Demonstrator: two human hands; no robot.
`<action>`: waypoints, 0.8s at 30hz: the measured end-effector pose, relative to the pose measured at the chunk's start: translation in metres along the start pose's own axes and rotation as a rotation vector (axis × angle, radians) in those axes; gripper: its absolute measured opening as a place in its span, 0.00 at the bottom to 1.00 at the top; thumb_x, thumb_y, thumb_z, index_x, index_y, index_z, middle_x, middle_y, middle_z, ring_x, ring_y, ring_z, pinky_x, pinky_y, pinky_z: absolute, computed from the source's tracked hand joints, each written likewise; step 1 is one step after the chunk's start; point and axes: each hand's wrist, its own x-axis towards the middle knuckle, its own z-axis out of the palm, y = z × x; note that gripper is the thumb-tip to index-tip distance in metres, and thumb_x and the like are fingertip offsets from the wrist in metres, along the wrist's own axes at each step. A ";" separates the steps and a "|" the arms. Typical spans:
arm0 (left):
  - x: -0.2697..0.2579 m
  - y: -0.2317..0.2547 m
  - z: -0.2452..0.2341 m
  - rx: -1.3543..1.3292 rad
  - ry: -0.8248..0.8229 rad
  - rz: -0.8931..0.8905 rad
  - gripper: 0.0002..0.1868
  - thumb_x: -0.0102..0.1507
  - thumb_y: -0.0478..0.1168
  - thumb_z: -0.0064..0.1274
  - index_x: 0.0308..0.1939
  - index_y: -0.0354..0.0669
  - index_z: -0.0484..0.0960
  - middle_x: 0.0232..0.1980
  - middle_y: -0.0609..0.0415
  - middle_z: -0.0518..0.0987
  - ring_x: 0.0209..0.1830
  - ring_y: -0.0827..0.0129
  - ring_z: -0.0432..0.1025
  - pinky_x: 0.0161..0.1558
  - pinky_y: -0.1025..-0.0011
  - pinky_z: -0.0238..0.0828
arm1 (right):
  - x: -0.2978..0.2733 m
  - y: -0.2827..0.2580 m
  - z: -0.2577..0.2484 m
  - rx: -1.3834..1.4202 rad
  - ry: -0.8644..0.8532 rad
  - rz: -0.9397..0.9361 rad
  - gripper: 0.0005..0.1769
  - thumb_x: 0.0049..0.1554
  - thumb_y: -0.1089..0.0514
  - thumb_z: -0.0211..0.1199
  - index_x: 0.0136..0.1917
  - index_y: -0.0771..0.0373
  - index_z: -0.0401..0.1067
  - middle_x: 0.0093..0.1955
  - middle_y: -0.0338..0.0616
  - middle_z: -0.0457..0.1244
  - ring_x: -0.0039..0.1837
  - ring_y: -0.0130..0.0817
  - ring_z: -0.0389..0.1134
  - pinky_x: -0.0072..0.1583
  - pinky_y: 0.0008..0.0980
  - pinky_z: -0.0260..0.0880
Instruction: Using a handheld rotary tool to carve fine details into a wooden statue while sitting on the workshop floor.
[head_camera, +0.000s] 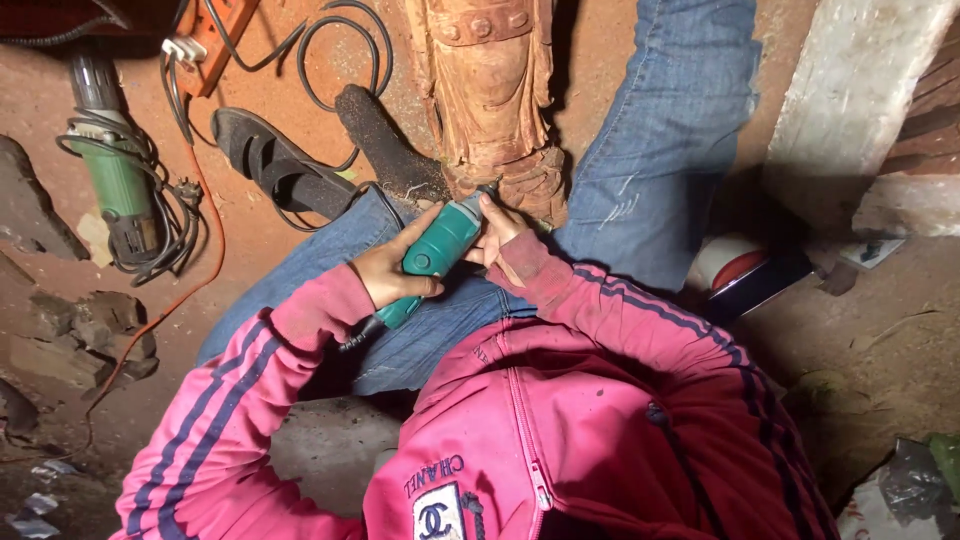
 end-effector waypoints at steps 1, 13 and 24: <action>0.001 0.003 -0.001 -0.008 -0.004 -0.003 0.62 0.50 0.51 0.70 0.81 0.71 0.44 0.80 0.39 0.53 0.77 0.39 0.51 0.75 0.45 0.48 | 0.000 0.000 0.000 0.004 -0.003 0.001 0.28 0.64 0.40 0.57 0.65 0.63 0.63 0.60 0.58 0.66 0.59 0.60 0.71 0.58 0.63 0.73; -0.010 0.017 -0.017 -0.015 -0.009 -0.067 0.59 0.54 0.45 0.67 0.81 0.65 0.44 0.79 0.33 0.54 0.76 0.34 0.53 0.73 0.41 0.50 | 0.015 0.008 -0.002 0.063 -0.024 0.049 0.26 0.64 0.43 0.60 0.65 0.63 0.64 0.61 0.60 0.66 0.62 0.62 0.69 0.61 0.64 0.71; -0.008 -0.022 -0.014 0.012 0.056 -0.043 0.60 0.53 0.48 0.68 0.80 0.77 0.44 0.74 0.35 0.64 0.72 0.36 0.59 0.73 0.45 0.54 | 0.019 0.011 0.013 -0.103 0.005 0.044 0.39 0.63 0.42 0.62 0.75 0.68 0.56 0.71 0.60 0.59 0.69 0.59 0.64 0.66 0.63 0.67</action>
